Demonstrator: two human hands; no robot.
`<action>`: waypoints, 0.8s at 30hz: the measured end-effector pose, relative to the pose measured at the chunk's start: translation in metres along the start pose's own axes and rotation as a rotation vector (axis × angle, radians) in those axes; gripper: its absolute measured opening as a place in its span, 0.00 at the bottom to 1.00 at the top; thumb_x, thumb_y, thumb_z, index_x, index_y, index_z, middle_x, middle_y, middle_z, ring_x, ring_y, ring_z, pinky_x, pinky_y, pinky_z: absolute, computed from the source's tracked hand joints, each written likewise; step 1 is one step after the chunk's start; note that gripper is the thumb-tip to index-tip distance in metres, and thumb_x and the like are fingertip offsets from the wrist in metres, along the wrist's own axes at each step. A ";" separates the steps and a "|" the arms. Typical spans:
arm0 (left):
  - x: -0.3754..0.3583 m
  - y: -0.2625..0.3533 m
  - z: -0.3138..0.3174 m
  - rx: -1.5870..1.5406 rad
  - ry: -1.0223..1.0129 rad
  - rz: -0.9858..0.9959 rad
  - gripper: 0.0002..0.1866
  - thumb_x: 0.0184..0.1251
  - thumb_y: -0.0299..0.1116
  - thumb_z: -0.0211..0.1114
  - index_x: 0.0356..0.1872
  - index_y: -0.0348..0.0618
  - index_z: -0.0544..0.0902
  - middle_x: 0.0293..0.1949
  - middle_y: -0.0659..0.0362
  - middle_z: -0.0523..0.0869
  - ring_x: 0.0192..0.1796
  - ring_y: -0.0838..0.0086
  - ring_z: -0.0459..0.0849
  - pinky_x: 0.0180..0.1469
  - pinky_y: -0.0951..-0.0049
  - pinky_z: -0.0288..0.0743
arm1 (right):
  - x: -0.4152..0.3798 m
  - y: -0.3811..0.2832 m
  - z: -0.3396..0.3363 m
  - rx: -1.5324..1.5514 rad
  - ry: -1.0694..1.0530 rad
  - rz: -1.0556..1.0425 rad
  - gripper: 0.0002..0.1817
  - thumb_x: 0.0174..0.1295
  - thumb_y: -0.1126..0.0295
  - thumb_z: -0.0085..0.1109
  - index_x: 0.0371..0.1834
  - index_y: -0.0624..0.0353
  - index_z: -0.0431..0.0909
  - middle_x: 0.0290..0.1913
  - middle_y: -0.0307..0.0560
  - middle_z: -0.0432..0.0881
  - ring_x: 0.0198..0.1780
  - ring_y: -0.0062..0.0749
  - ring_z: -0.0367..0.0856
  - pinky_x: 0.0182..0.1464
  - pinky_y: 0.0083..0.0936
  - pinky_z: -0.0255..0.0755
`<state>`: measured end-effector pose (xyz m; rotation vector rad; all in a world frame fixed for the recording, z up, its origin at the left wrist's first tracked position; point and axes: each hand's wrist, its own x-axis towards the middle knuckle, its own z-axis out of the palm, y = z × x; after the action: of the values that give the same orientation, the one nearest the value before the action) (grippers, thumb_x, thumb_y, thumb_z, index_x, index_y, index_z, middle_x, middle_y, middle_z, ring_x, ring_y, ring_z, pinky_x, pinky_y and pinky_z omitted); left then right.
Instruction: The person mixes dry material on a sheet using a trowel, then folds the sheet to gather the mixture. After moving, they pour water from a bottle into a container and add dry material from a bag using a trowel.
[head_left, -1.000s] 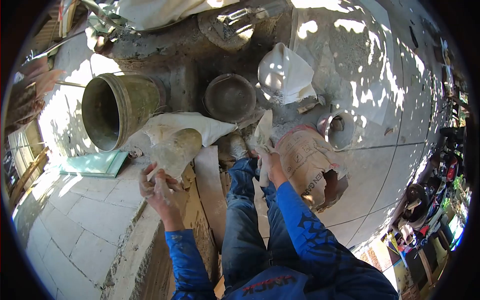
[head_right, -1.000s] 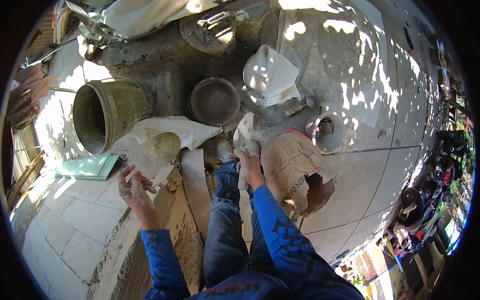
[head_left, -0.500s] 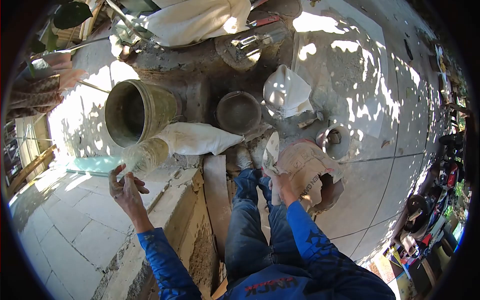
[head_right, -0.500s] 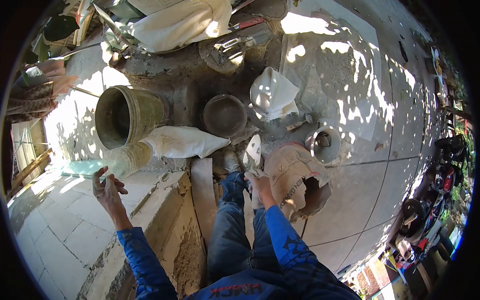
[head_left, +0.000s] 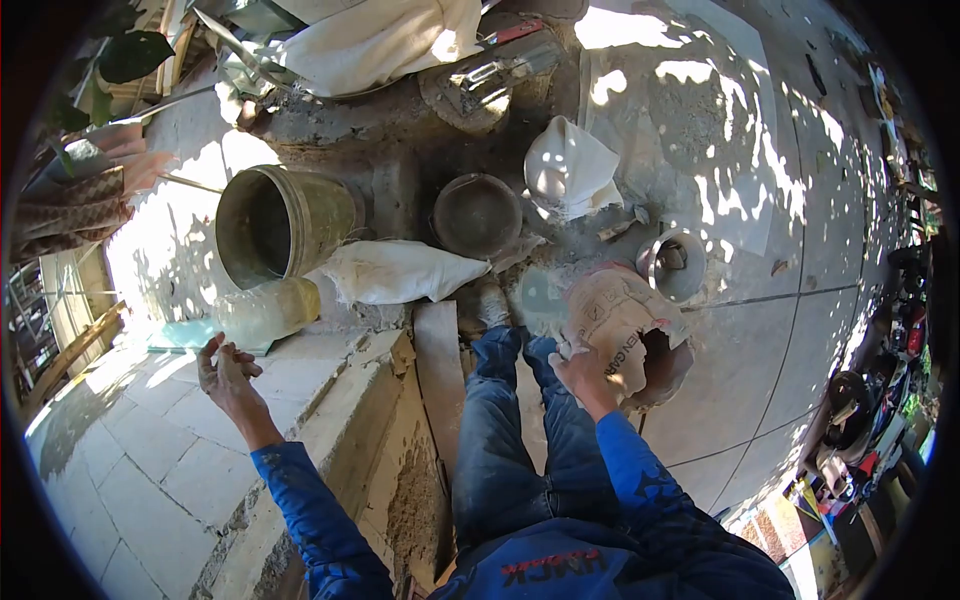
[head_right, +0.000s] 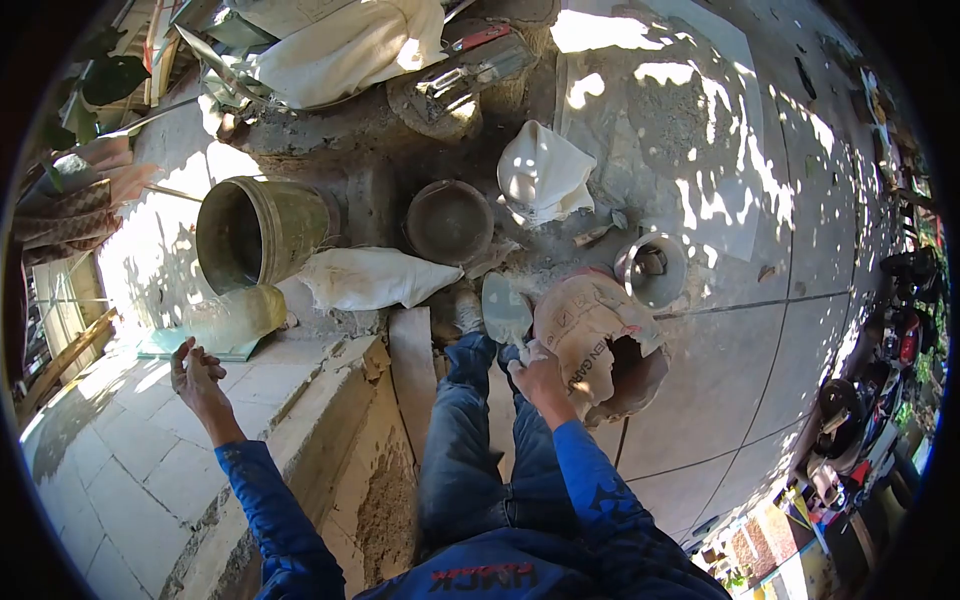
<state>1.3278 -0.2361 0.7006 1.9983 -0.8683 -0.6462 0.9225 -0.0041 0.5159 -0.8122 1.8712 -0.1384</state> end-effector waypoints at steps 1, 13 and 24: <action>0.012 0.003 0.001 -0.039 0.030 0.002 0.10 0.64 0.22 0.56 0.46 0.37 0.76 0.22 0.57 0.76 0.19 0.80 0.73 0.17 0.81 0.64 | -0.003 0.001 -0.004 -0.052 0.066 -0.045 0.26 0.56 0.61 0.58 0.56 0.64 0.71 0.47 0.67 0.80 0.51 0.61 0.77 0.57 0.44 0.70; 0.197 -0.126 0.066 0.117 0.111 -0.084 0.11 0.60 0.26 0.56 0.42 0.31 0.72 0.26 0.51 0.84 0.20 0.70 0.84 0.20 0.75 0.74 | -0.054 0.051 -0.033 -0.006 0.019 0.067 0.19 0.62 0.58 0.56 0.53 0.52 0.67 0.32 0.51 0.81 0.21 0.35 0.78 0.23 0.31 0.74; 0.195 -0.185 0.093 0.122 0.140 -0.001 0.11 0.62 0.27 0.57 0.43 0.34 0.71 0.27 0.53 0.82 0.24 0.73 0.81 0.24 0.77 0.72 | -0.105 -0.034 -0.052 0.147 -0.009 0.254 0.17 0.61 0.63 0.59 0.46 0.63 0.70 0.32 0.61 0.78 0.36 0.57 0.78 0.40 0.43 0.71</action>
<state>1.4465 -0.3571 0.4722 2.1250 -0.8396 -0.4562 0.9182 0.0180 0.6357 -0.4698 1.9129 -0.1110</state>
